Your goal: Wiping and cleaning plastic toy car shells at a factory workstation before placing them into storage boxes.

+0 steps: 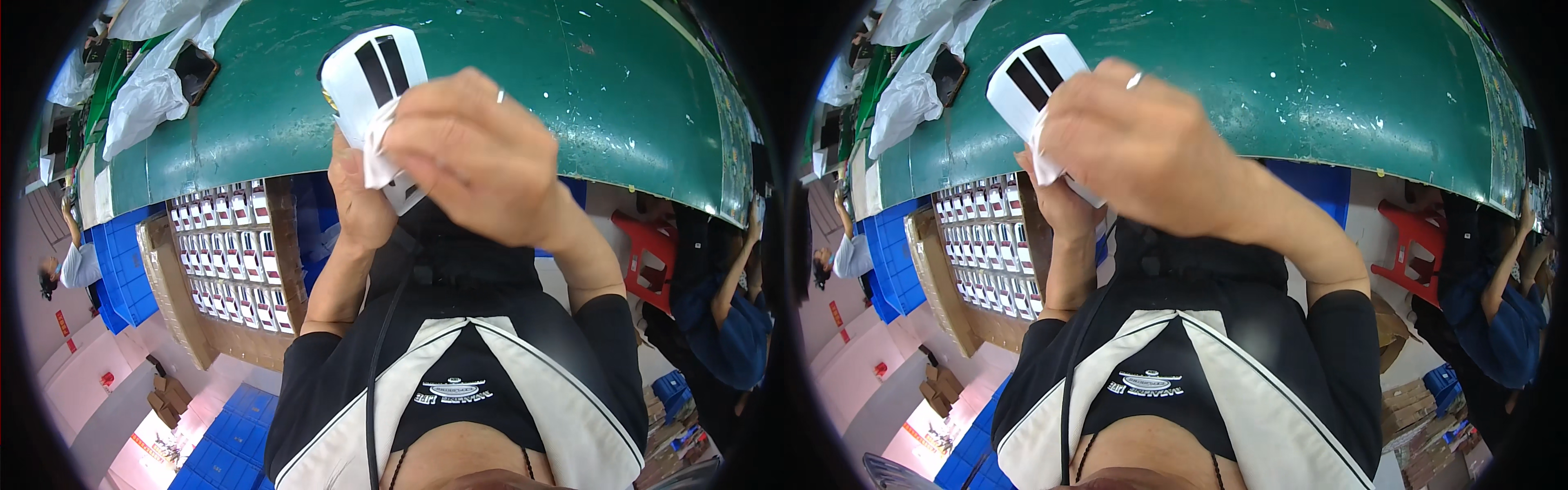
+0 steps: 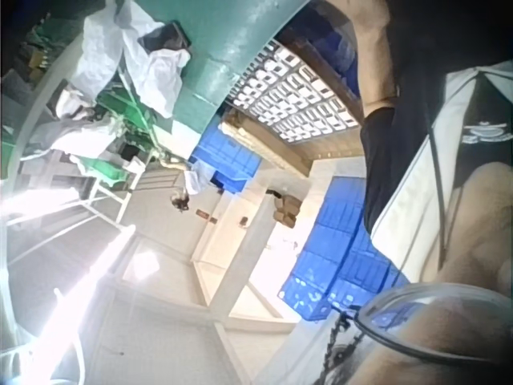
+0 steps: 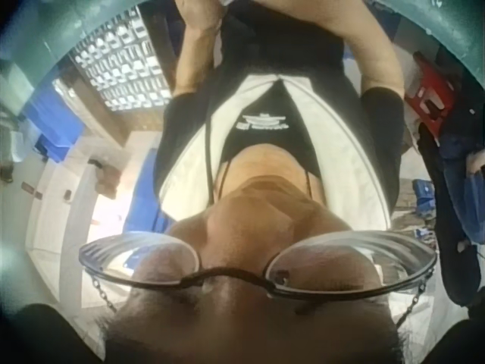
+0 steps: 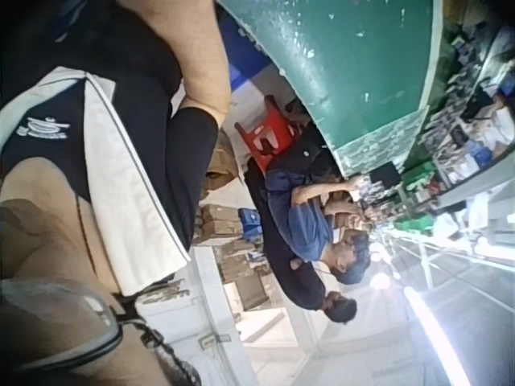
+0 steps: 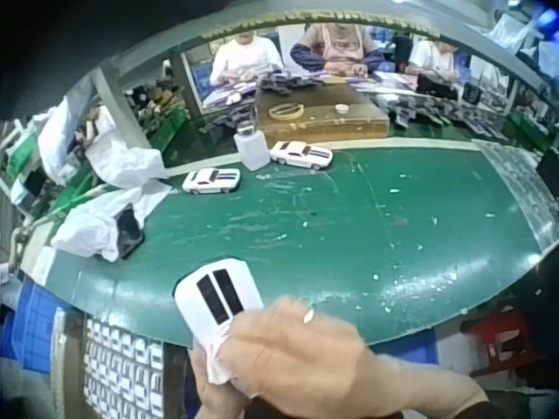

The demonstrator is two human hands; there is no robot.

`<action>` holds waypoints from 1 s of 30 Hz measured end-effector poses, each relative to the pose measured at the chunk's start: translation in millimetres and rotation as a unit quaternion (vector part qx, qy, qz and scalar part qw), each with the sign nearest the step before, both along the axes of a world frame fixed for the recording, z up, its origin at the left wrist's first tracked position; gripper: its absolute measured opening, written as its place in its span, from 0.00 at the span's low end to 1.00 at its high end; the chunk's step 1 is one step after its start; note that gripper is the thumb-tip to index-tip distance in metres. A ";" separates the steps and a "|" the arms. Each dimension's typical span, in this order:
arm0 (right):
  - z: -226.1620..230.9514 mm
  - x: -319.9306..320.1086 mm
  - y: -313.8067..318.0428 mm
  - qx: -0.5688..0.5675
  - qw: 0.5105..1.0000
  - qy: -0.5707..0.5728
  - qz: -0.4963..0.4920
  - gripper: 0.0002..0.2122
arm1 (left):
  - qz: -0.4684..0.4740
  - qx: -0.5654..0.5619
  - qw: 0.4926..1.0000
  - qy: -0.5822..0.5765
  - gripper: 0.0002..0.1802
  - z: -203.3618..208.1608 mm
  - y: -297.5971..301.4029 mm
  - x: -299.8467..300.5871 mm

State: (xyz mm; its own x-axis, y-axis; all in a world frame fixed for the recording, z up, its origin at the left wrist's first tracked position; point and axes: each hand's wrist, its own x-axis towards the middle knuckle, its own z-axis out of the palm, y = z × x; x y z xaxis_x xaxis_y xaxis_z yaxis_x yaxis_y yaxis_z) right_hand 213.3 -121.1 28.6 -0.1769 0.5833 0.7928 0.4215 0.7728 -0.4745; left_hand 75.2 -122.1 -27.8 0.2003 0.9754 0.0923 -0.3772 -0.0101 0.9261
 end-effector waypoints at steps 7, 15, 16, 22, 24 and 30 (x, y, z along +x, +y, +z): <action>-19.5 33.3 10.1 -0.118 0.987 -0.006 -0.110 0.04 | -0.126 0.040 0.984 -0.122 0.46 -4.1 13.7 -0.3; -16.7 37.2 5.0 -0.313 0.929 0.191 -0.058 0.05 | -0.052 0.019 0.997 -0.061 0.54 12.5 11.7 5.2; -15.7 35.2 5.1 -0.311 0.924 0.215 -0.063 0.05 | -0.025 0.010 0.997 -0.076 0.55 16.7 10.5 8.9; -2.9 15.0 3.9 -0.048 0.993 0.081 -0.072 0.07 | -0.069 -0.057 0.993 -0.081 0.47 13.6 8.6 -0.9; -6.4 -6.0 2.5 0.051 0.998 0.022 -0.005 0.08 | -0.195 -0.026 0.910 -0.364 0.39 7.1 13.7 1.0; -3.7 18.2 18.6 -0.162 0.980 0.064 -0.093 0.04 | -0.142 -0.143 0.936 -0.289 0.38 15.7 10.7 3.6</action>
State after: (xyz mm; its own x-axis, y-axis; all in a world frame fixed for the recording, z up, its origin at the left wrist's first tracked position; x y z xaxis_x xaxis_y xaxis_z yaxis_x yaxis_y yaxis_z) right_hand 231.5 -102.5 24.9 0.0452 0.8213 0.5687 0.4623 0.4875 -0.7407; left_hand 78.8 -111.4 -12.1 0.4518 0.8921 0.0086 -0.7656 0.3828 0.5170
